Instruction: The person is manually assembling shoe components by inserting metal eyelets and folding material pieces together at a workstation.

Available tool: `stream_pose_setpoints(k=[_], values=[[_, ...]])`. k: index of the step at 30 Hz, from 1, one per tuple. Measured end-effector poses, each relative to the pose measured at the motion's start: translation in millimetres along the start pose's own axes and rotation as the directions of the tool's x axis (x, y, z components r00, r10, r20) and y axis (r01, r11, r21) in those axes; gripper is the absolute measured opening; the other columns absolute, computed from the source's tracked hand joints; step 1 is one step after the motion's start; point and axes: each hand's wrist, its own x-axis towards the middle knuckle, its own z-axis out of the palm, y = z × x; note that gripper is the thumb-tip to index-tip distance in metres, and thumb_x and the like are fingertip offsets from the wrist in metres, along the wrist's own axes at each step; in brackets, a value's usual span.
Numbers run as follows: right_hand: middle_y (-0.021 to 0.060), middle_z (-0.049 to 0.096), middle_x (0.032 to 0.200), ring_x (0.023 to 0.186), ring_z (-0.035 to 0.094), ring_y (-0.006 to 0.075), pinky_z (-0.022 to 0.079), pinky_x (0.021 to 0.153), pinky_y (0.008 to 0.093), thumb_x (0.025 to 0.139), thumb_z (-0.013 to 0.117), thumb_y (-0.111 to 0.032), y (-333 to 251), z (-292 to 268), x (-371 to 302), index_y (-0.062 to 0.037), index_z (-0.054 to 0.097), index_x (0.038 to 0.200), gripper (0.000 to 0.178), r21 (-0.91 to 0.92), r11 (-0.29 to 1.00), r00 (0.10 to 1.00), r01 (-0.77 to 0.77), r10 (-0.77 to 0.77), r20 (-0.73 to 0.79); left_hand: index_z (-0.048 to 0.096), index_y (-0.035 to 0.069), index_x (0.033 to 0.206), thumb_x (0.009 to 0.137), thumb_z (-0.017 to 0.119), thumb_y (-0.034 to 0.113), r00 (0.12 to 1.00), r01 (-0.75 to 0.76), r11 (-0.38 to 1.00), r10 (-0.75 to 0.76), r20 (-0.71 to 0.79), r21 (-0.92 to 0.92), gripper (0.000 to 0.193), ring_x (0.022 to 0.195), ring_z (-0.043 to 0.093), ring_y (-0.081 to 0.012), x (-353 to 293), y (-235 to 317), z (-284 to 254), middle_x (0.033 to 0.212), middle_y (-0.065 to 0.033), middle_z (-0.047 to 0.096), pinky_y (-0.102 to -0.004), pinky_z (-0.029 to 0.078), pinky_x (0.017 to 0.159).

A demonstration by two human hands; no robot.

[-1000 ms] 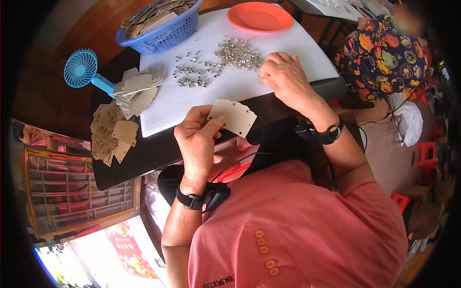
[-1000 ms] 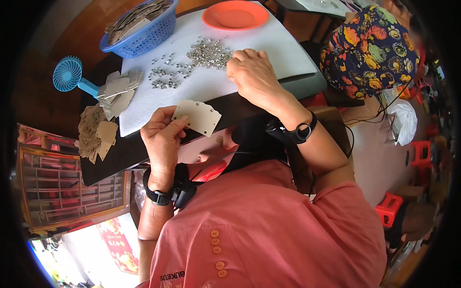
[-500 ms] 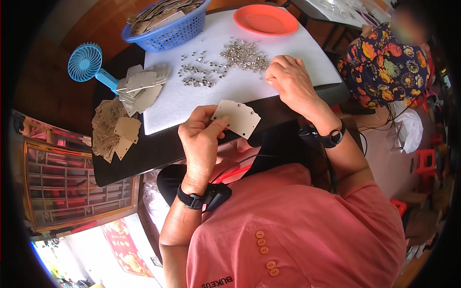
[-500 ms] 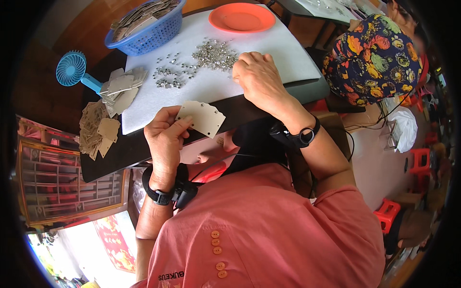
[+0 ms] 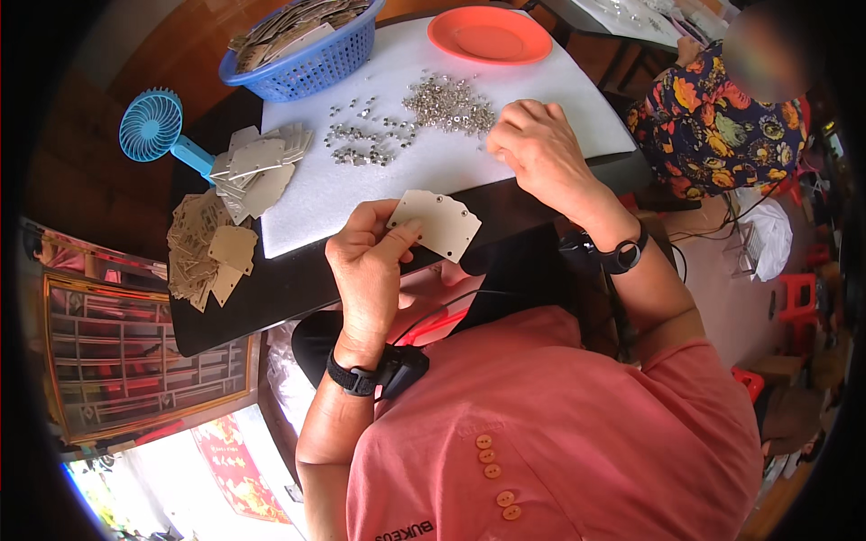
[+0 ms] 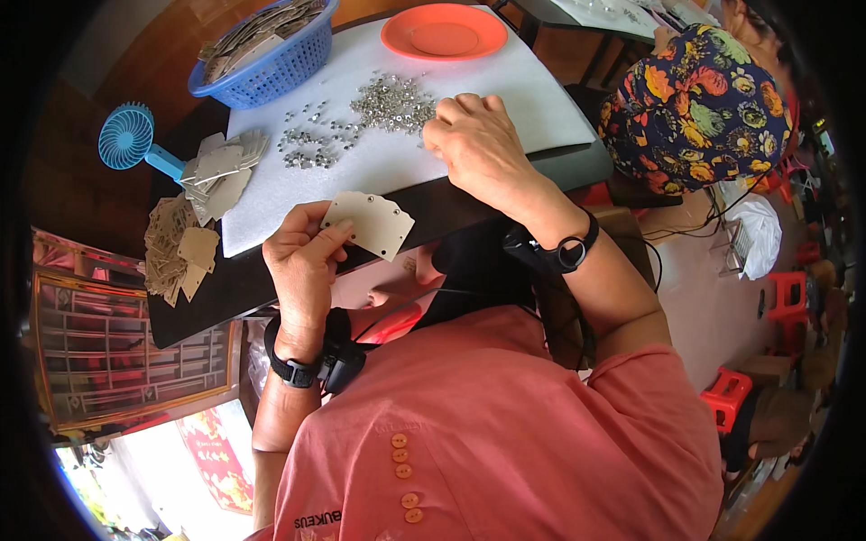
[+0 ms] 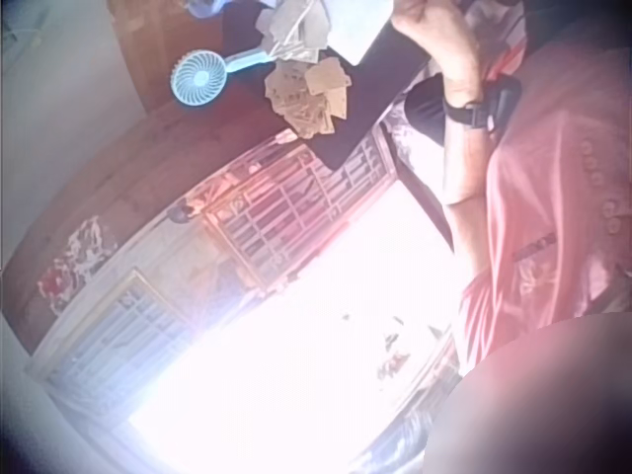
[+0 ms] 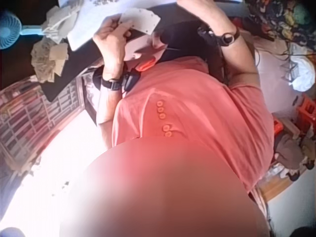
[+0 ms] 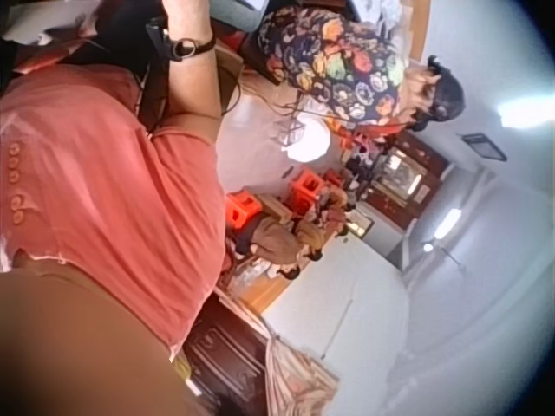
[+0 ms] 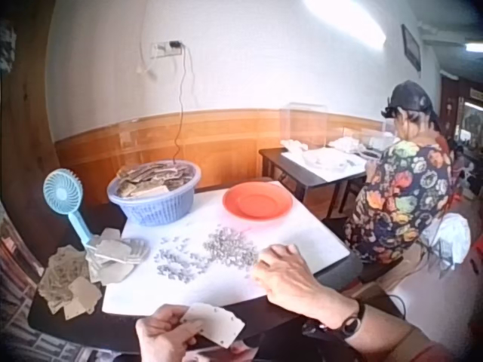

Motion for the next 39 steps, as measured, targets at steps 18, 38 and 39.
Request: stream_pose_setpoints(k=[18,38,39], values=[[0.0022,0.059,0.088,0.093,0.056,0.0239,0.037,0.084,0.037,0.08,0.067,-0.003,6.5,2.9,-7.4,-0.0103,0.064,0.085,0.009,0.09,0.993,0.994,-0.073,0.079,-0.07,0.069,-0.003,0.103,0.085,0.069,-0.001,1.0,-0.009,1.0,0.009,-0.009,-0.015,0.018,0.059,0.05,-0.0044,-1.6,-0.9,1.7,0.081,-0.0037,0.069,-0.0176,0.036,0.051],[0.0036,0.058,0.09,0.096,0.057,0.0252,0.038,0.084,0.0386,0.08,0.068,-0.002,-9.8,13.3,-8.6,-0.0086,0.063,0.082,0.008,-0.095,0.985,0.982,-0.147,0.133,-0.137,0.07,-0.002,0.104,0.087,0.068,0.002,1.0,0.009,1.0,-0.009,-0.01,0.019,0.017,0.061,0.053,-0.0035,-3.2,0.7,-0.4,0.078,-0.002,0.069,-0.0186,0.044,0.056],[0.0036,0.059,0.09,0.096,0.057,0.0252,0.038,0.084,0.0388,0.08,0.068,-0.002,-9.2,11.4,-10.6,-0.0085,0.063,0.082,0.009,-0.063,0.986,0.981,-0.154,0.145,-0.133,0.07,-0.001,0.104,0.087,0.068,0.002,1.0,0.009,1.0,-0.009,-0.005,0.017,0.017,0.061,0.053,-0.0035,-3.5,0.3,-0.6,0.078,-0.0019,0.069,-0.0186,0.044,0.056]])
